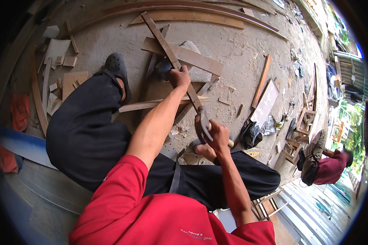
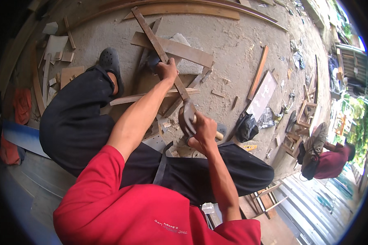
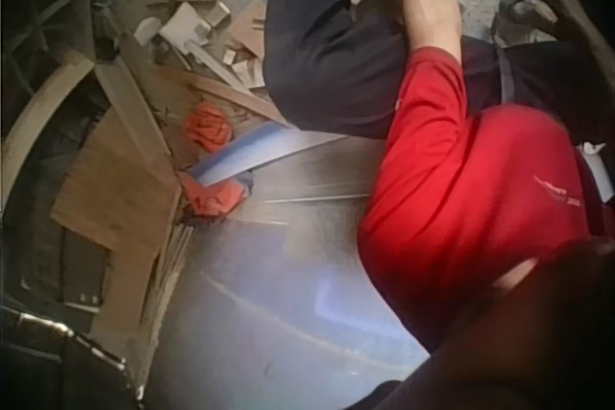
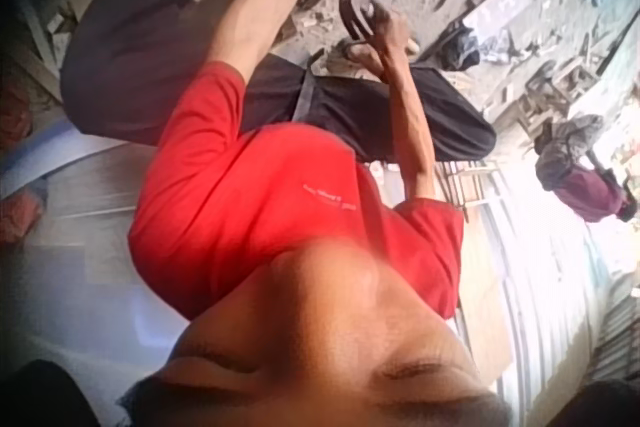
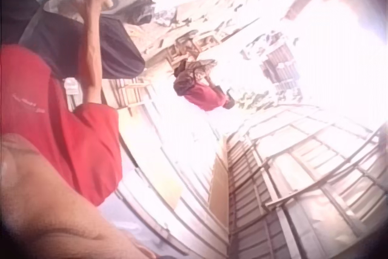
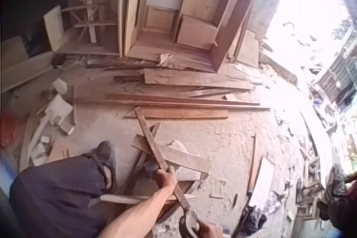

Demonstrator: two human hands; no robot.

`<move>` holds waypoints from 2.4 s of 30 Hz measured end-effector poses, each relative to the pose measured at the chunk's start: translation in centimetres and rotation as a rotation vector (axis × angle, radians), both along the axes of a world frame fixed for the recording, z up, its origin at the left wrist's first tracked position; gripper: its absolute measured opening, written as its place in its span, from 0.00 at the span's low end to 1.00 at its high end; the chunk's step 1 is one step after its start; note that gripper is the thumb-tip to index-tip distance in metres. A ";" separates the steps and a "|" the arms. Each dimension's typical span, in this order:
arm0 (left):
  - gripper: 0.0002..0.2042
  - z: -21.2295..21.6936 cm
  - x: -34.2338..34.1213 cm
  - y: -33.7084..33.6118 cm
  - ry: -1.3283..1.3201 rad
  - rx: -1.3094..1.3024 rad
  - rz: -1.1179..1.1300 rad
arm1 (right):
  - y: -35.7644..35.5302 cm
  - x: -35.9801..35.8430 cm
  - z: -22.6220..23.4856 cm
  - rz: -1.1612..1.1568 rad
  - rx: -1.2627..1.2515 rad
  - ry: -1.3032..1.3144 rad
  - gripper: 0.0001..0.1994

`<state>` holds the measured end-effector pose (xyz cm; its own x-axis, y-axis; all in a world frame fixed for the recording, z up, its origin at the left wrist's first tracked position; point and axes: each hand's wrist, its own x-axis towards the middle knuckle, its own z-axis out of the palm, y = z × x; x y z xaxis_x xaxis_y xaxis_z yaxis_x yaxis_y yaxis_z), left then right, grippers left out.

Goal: The person sits on the floor and assembles a small wooden frame by joining two pieces of wood with nails. They use a hammer to drive the nails into the wood and adjust the pieces to ensure alignment.

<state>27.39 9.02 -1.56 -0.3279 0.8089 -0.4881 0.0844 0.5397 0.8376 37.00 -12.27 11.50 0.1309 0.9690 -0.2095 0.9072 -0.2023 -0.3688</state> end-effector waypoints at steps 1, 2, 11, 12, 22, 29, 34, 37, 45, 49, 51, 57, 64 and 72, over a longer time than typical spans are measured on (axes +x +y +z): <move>0.20 0.0 -0.1 0.0 -0.003 -0.002 -0.002 | 0.0 -0.2 0.4 0.098 0.034 0.003 0.09; 0.20 -0.1 -0.1 -0.1 -0.004 -0.004 0.003 | 0.2 -0.4 0.8 0.196 0.069 0.007 0.08; 0.20 -0.1 -0.2 -0.1 0.007 -0.005 0.018 | 4.1 2.9 0.0 0.263 0.031 -0.138 0.07; 0.19 -0.3 -0.3 -0.3 -0.018 -0.009 0.032 | 3.6 3.2 0.0 0.382 0.065 -0.076 0.07; 0.16 0.2 0.0 0.3 -0.036 -0.019 0.068 | 4.8 4.9 -1.0 0.451 0.139 -0.091 0.04; 0.18 1.0 -0.7 0.4 -0.027 -0.051 0.032 | 6.1 3.5 -2.2 0.328 -0.014 -0.198 0.05; 0.17 1.3 0.0 0.2 -0.001 -0.039 0.074 | 6.0 4.1 -0.8 0.743 0.082 -0.125 0.04; 0.16 -2.6 -0.3 1.0 0.115 -0.016 0.072 | 7.5 4.0 -2.0 0.394 -0.069 -0.176 0.05; 0.17 0.1 0.0 0.9 0.063 -0.081 0.048 | 4.9 4.1 0.2 0.479 0.044 -0.070 0.05; 0.16 -3.6 0.5 1.3 0.175 -0.006 0.073 | 1.9 3.3 -1.8 -0.016 -0.135 0.237 0.12; 0.16 -5.1 0.5 1.8 0.205 0.039 0.102 | 2.3 -0.1 -1.5 -0.269 -0.014 0.415 0.07; 0.17 -3.5 0.7 1.3 0.095 -0.019 0.071 | 4.6 -2.9 -1.7 -0.735 -0.306 0.632 0.10; 0.16 -0.9 0.0 1.2 0.039 -0.035 0.064 | 5.6 -2.8 4.3 -0.520 0.171 0.543 0.11; 0.18 -5.0 0.5 1.4 0.160 -0.048 0.066 | 6.3 -3.2 -0.4 -0.386 0.125 0.526 0.22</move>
